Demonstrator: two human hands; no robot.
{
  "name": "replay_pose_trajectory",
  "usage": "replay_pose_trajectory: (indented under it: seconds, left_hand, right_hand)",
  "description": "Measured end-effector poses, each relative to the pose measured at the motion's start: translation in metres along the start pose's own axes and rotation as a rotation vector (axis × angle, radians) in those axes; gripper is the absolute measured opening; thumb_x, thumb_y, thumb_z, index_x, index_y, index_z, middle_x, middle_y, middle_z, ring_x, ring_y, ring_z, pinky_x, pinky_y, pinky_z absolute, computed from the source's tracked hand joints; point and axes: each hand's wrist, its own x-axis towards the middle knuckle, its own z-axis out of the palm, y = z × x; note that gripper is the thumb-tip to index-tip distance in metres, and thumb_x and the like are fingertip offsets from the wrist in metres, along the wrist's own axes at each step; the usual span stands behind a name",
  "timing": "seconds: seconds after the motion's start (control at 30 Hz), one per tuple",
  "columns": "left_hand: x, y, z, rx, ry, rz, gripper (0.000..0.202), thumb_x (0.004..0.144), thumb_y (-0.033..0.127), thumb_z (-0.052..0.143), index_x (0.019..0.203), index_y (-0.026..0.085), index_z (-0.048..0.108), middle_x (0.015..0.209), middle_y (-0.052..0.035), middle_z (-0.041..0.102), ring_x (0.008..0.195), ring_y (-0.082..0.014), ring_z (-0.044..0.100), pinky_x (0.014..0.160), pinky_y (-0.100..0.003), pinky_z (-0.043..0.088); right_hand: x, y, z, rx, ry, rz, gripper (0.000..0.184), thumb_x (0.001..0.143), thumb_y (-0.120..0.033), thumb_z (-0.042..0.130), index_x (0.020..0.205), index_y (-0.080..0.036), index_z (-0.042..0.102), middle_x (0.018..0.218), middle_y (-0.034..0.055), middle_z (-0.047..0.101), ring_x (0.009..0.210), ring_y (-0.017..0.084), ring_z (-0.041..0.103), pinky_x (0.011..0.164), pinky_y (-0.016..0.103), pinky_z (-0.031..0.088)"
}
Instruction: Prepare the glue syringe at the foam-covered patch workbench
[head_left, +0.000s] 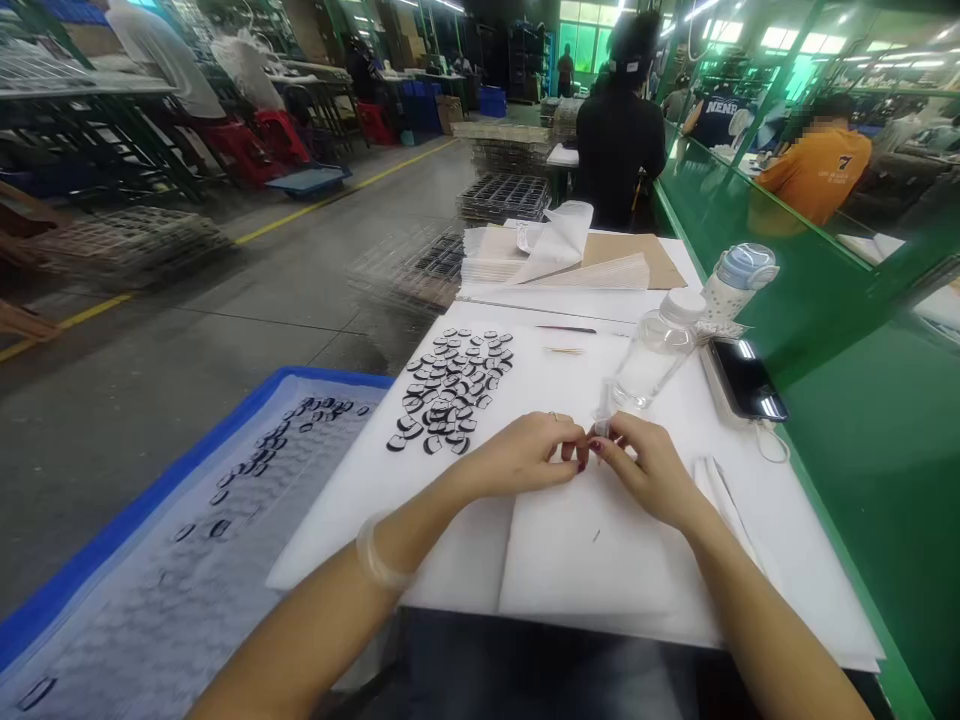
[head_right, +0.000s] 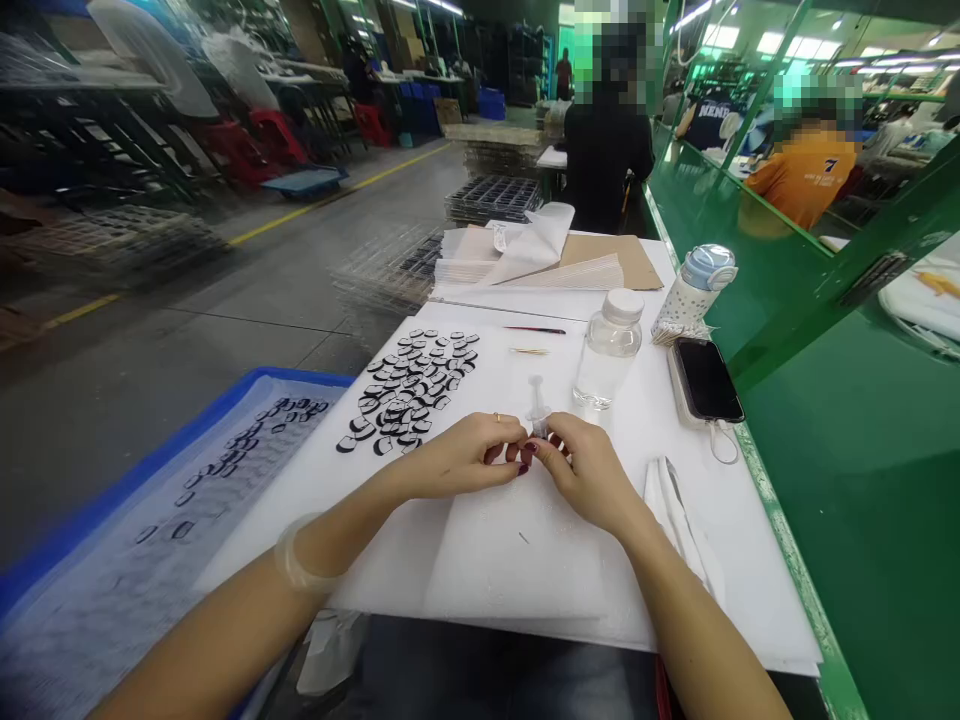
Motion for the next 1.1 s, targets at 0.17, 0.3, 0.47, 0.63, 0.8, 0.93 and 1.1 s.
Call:
replay_pose_trajectory:
  seconds: [0.17, 0.3, 0.47, 0.63, 0.8, 0.93, 1.1]
  left_hand:
    - [-0.006, 0.001, -0.004, -0.022, -0.023, 0.048, 0.010, 0.082, 0.011, 0.061, 0.084, 0.014, 0.071, 0.079, -0.0019, 0.062, 0.068, -0.0124, 0.053, 0.064, -0.024, 0.043]
    - [-0.013, 0.005, -0.011, -0.089, -0.153, 0.079, 0.008, 0.075, 0.014, 0.075, 0.083, 0.014, 0.076, 0.075, -0.0006, 0.067, 0.059, -0.0089, 0.052, 0.058, -0.020, 0.045]
    - [-0.017, 0.013, -0.001, -0.190, -0.341, 0.185, 0.018, 0.080, 0.021, 0.082, 0.097, 0.014, 0.081, 0.070, -0.0015, 0.071, 0.055, -0.0097, 0.056, 0.056, -0.020, 0.048]
    - [-0.016, 0.013, 0.020, -0.151, -0.289, 0.283, 0.013, 0.086, 0.008, 0.074, 0.083, 0.019, 0.081, 0.081, -0.0027, 0.076, 0.074, -0.0138, 0.069, 0.078, -0.022, 0.055]
    - [-0.013, 0.007, 0.025, -0.114, -0.151, 0.279, 0.009, 0.080, 0.013, 0.082, 0.076, 0.018, 0.077, 0.083, -0.0026, 0.076, 0.078, -0.0158, 0.069, 0.077, -0.025, 0.055]
    - [-0.014, 0.010, 0.019, -0.124, -0.106, 0.315, 0.015, 0.078, 0.012, 0.084, 0.068, 0.018, 0.074, 0.077, -0.0011, 0.076, 0.074, -0.0148, 0.070, 0.074, -0.023, 0.055]
    - [-0.023, 0.015, -0.011, -0.082, 0.083, 0.281, 0.017, 0.091, 0.028, 0.074, 0.080, 0.016, 0.077, 0.080, -0.0060, 0.075, 0.073, -0.0154, 0.069, 0.068, -0.025, 0.054]
  right_hand:
    - [-0.001, 0.000, -0.001, -0.099, -0.141, 0.044, 0.029, 0.101, -0.040, 0.046, 0.082, -0.022, 0.058, 0.079, 0.0035, 0.066, 0.071, 0.020, 0.058, 0.065, 0.033, 0.042]
    - [-0.002, 0.001, 0.000, -0.147, -0.261, 0.077, 0.025, 0.101, -0.041, 0.051, 0.100, -0.021, 0.066, 0.099, 0.0068, 0.073, 0.087, 0.025, 0.067, 0.076, 0.036, 0.049]
    - [0.000, 0.001, 0.002, -0.211, -0.262, 0.120, 0.021, 0.098, -0.037, 0.057, 0.102, -0.019, 0.068, 0.105, 0.0104, 0.074, 0.094, 0.030, 0.069, 0.080, 0.040, 0.049]
    - [0.000, 0.002, 0.004, -0.225, -0.262, 0.129, 0.019, 0.096, -0.033, 0.061, 0.106, -0.019, 0.068, 0.104, 0.0095, 0.074, 0.092, 0.028, 0.068, 0.080, 0.040, 0.050]
    - [0.000, 0.005, 0.005, -0.221, -0.266, 0.132, 0.018, 0.096, -0.032, 0.060, 0.105, -0.019, 0.067, 0.100, 0.0076, 0.073, 0.089, 0.026, 0.067, 0.078, 0.038, 0.050]
    - [0.001, 0.004, 0.005, -0.215, -0.272, 0.141, 0.018, 0.097, -0.034, 0.058, 0.104, -0.019, 0.067, 0.098, 0.0066, 0.072, 0.087, 0.025, 0.067, 0.076, 0.038, 0.050]
    - [0.001, 0.001, 0.006, -0.210, -0.266, 0.144, 0.021, 0.096, -0.039, 0.061, 0.103, -0.020, 0.069, 0.097, 0.0060, 0.073, 0.087, 0.026, 0.067, 0.076, 0.037, 0.049]
